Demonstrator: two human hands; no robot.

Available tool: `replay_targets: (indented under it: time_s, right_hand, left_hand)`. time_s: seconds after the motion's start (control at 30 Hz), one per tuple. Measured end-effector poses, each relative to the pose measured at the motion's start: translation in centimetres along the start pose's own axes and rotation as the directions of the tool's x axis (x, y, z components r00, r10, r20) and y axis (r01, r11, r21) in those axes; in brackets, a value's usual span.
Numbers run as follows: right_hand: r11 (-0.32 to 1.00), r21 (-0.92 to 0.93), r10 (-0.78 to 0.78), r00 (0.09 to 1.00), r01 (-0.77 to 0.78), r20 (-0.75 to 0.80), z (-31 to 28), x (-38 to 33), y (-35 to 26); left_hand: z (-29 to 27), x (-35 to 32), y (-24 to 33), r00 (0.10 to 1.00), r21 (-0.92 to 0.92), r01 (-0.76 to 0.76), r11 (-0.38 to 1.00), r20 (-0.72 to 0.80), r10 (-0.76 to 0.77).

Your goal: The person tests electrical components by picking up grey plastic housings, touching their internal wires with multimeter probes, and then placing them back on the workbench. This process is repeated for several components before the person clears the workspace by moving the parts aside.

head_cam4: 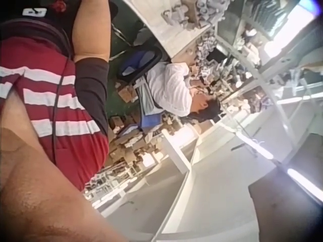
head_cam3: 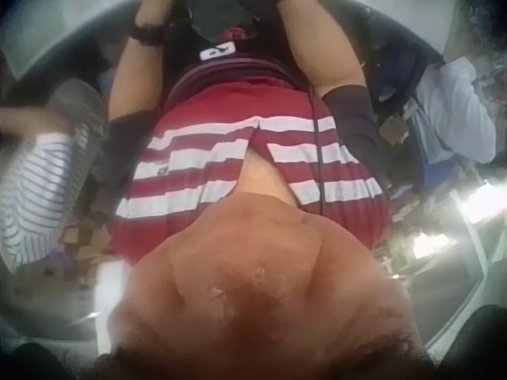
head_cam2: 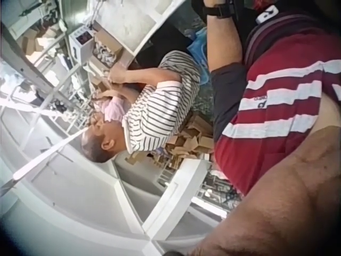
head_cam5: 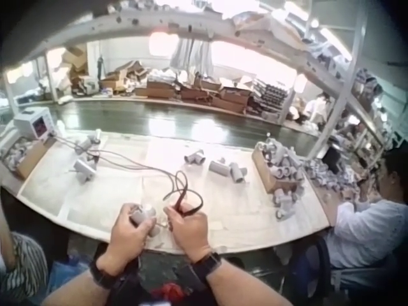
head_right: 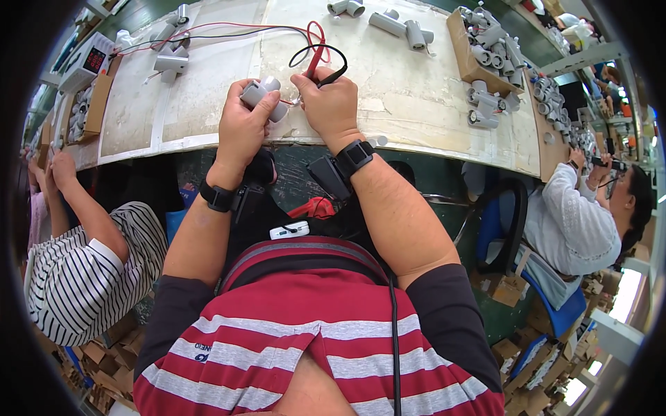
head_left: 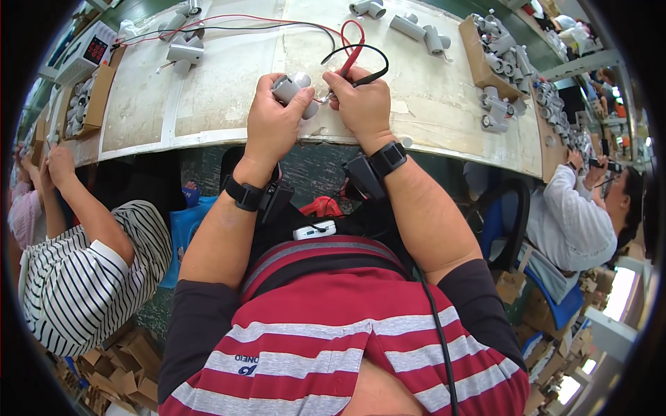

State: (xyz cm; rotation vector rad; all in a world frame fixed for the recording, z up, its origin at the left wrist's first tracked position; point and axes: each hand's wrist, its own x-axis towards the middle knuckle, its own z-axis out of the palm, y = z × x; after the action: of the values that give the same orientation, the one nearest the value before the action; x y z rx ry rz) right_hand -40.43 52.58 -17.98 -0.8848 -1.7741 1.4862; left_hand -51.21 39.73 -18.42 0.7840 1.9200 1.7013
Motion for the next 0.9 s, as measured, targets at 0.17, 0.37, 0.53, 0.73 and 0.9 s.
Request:
replay_targets:
  time_s: [0.17,0.37,0.53,0.73,0.9]
  right_hand:
    - [1.000,-0.013,0.013,1.000,-0.013,-0.003,0.03,-0.07,-0.18]
    - [1.000,0.007,0.014,1.000,-0.014,-0.014,0.13,-0.08,-0.06]
    - [0.999,0.001,0.036,0.999,-0.036,-0.008,0.10,-0.08,-0.31]
    - [0.999,0.000,0.032,0.999,-0.032,-0.003,0.09,-0.12,-0.29]
    - [0.999,0.023,0.045,0.999,-0.045,0.001,0.11,-0.22,-0.59]
  left_hand:
    - [0.02,-0.06,0.09,1.000,0.019,-0.002,1.000,-0.002,0.002]
    - [0.26,-0.14,-0.05,0.999,0.005,-0.033,0.999,-0.019,0.033]
    - [0.23,-0.30,0.19,0.999,0.023,-0.043,0.999,-0.026,0.043]
    - [0.19,-0.30,0.04,0.998,0.038,-0.051,0.998,-0.024,0.052]
    - [0.21,-0.27,-0.14,0.997,0.042,-0.073,0.996,-0.032,0.075]
